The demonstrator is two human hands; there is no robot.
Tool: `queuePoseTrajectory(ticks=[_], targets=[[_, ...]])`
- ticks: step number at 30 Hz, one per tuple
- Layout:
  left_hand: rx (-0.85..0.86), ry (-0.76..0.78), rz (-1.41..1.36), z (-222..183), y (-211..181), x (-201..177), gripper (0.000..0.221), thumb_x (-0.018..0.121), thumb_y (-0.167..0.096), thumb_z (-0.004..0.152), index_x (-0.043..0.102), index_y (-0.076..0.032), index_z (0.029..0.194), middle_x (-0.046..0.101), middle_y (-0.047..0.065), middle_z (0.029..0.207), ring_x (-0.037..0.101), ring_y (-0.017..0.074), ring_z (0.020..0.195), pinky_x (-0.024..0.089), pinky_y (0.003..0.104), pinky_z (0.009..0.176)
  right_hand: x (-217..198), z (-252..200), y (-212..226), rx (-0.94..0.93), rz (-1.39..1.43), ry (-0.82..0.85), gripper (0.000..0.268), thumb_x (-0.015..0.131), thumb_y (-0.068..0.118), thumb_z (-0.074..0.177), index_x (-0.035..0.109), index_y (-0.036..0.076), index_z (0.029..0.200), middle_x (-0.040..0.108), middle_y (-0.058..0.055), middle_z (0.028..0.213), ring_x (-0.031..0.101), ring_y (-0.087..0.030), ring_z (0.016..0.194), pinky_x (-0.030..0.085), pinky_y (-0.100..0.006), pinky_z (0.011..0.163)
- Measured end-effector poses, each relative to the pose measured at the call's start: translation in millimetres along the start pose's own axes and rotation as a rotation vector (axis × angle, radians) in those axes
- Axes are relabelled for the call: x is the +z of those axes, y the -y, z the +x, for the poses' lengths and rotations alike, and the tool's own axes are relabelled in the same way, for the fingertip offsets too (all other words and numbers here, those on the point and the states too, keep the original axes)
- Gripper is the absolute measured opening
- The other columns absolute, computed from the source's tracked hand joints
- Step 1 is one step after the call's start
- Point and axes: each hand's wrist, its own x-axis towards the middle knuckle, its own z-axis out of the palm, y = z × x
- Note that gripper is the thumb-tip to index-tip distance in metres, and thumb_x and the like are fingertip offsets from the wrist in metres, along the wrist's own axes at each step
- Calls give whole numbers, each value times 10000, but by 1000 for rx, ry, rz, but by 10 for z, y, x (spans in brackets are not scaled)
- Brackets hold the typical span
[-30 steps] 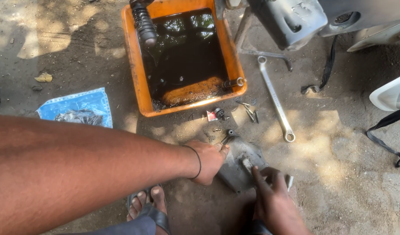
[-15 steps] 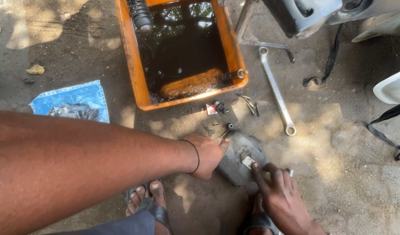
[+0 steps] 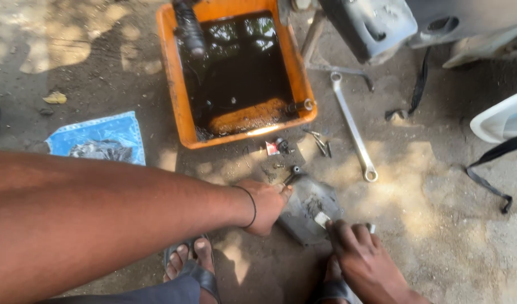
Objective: Cleaning old gasket residue from a motorcycle engine cover using a hand scraper.
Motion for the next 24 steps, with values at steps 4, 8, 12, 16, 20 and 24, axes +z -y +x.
queuePoseTrajectory(ticks=[4, 8, 12, 16, 20, 24], targets=[[19, -56, -13, 75, 59, 154, 939, 697, -170, 804, 210, -23, 1594, 467, 143, 1504, 539, 286, 1329, 521, 426, 1003, -325, -41, -132, -30, -1, 74, 705, 567, -60, 843, 450, 82, 1524, 515, -101, 1355, 553, -266, 1139, 508, -404, 1014], [7, 0, -25, -1, 19, 61, 941, 690, -173, 811, 213, -16, 1608, 502, 126, 1490, 567, 278, 1319, 531, 426, 1007, -367, -152, -350, 18, 49, 156, 727, 609, 2, 828, 485, 190, 1519, 539, -50, 1383, 570, -246, 1148, 516, -342, 1031], [-14, 11, -14, -5, 17, 41, 967, 683, -153, 819, 167, -20, 1625, 501, 140, 1486, 588, 311, 1286, 542, 453, 985, -313, -161, -441, 92, 162, -75, 616, 615, 46, 838, 618, 241, 1422, 600, -80, 1288, 605, -243, 1134, 554, -336, 977], [-29, 37, 4, 16, -13, 41, 979, 690, -142, 824, 150, -20, 1631, 512, 187, 1456, 612, 342, 1249, 558, 467, 955, -155, -95, -506, 60, 81, -146, 629, 598, 9, 822, 640, 225, 1410, 623, -81, 1247, 611, -245, 1123, 545, -349, 984], [-30, 74, 9, 2, -24, 24, 976, 679, -132, 823, 158, -20, 1640, 570, 194, 1402, 647, 343, 1214, 584, 471, 921, -141, -38, -557, 40, 74, -195, 521, 581, 47, 899, 663, 242, 1376, 642, -48, 1251, 617, -212, 1056, 538, -342, 999], [-43, 78, 12, -50, -30, -52, 972, 660, -127, 830, 138, -23, 1643, 626, 208, 1303, 691, 342, 1131, 610, 463, 864, -158, 10, -605, -44, 37, -193, 539, 575, 4, 867, 665, 197, 1363, 640, -50, 1280, 603, -199, 1047, 533, -349, 991]])
